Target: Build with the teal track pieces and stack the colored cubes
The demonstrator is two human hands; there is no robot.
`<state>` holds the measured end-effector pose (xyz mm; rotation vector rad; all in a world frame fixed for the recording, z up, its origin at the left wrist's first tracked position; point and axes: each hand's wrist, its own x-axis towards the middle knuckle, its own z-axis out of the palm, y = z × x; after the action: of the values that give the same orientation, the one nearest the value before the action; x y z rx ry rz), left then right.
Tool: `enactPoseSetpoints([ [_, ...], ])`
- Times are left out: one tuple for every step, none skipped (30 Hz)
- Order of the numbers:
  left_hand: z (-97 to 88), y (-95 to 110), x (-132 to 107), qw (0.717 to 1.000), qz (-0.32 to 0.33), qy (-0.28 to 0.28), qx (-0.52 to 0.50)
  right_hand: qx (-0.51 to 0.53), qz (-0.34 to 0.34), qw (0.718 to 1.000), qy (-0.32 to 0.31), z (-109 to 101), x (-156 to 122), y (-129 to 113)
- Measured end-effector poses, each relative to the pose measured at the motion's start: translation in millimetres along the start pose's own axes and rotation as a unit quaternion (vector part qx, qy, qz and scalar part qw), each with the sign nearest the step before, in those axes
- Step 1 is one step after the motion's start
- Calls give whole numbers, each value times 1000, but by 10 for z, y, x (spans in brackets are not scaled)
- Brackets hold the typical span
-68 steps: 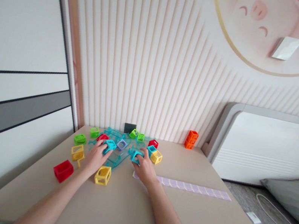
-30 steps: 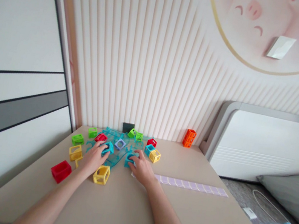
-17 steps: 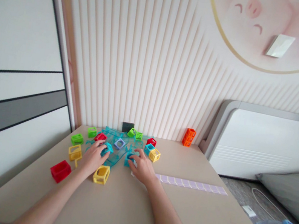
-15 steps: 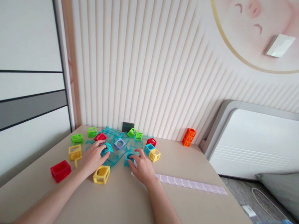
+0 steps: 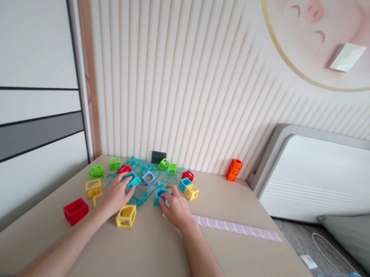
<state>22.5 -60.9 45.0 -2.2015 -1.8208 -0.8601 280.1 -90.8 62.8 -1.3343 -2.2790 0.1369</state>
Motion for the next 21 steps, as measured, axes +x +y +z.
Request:
enactPoseSetpoints([
  [12, -6, -2, 1000, -1, 10, -5, -1, 1, 1000, 0, 1, 1, -2],
  [24, -12, -3, 1000, -2, 19, -9, -2, 2, 1000, -1, 0, 1, -5],
  [35, -18, -5, 1000, -1, 25, -12, -2, 3, 1000, -1, -3, 3, -10],
  [43, -23, -7, 999, 0, 30, -15, -3, 4, 1000, -3, -7, 4, -15],
  [48, -26, -8, 999, 1, 34, -17, -4, 6, 1000, -4, -13, 5, -20],
  [49, -28, -9, 999, 1, 36, -19, -4, 6, 1000, -5, -18, 6, -23],
  [48, -28, -10, 999, 1, 39, -21, -4, 6, 1000, -6, -21, 8, -24],
  [44, -26, -11, 999, 1, 41, -23, -4, 5, 1000, -7, -22, 8, -21],
  [38, -22, -11, 999, 1, 44, -25, -3, 4, 1000, -7, -20, 9, -16],
  [32, -17, -11, 999, 2, 46, -28, -3, 3, 1000, -6, -15, 9, -9],
  [25, -11, -10, 998, 3, 48, -31, -2, 1, 1000, -5, -6, 8, -1],
  [19, -6, -9, 998, 4, 49, -33, -1, 0, 1000, -3, 5, 6, 7],
  [14, -2, -7, 998, 5, 49, -34, 0, 0, 1000, -1, 17, 4, 13],
  [10, 0, -6, 998, 5, 48, -33, 0, 0, 1000, 2, 27, 0, 16],
  [8, 1, -5, 998, 6, 47, -31, 1, 0, 1000, 5, 33, -2, 16],
  [6, 1, -5, 999, 7, 46, -29, 2, -1, 1000, 12, 33, -3, 16],
  [4, 0, -5, 999, 7, 45, -28, 2, -4, 1000, 22, 22, 0, 17],
  [0, -1, -5, 999, 9, 43, -27, -2, -10, 999, 36, 0, 10, 23],
  [-5, -1, -6, 999, 9, 43, -28, -11, -17, 998, 54, -37, 28, 40],
  [-13, -1, -6, 999, 9, 43, -29, -26, -21, 997, 74, -90, 57, 73],
  [-22, 0, -6, 999, 8, 43, -29, -47, -19, 994, 95, -160, 97, 128],
])
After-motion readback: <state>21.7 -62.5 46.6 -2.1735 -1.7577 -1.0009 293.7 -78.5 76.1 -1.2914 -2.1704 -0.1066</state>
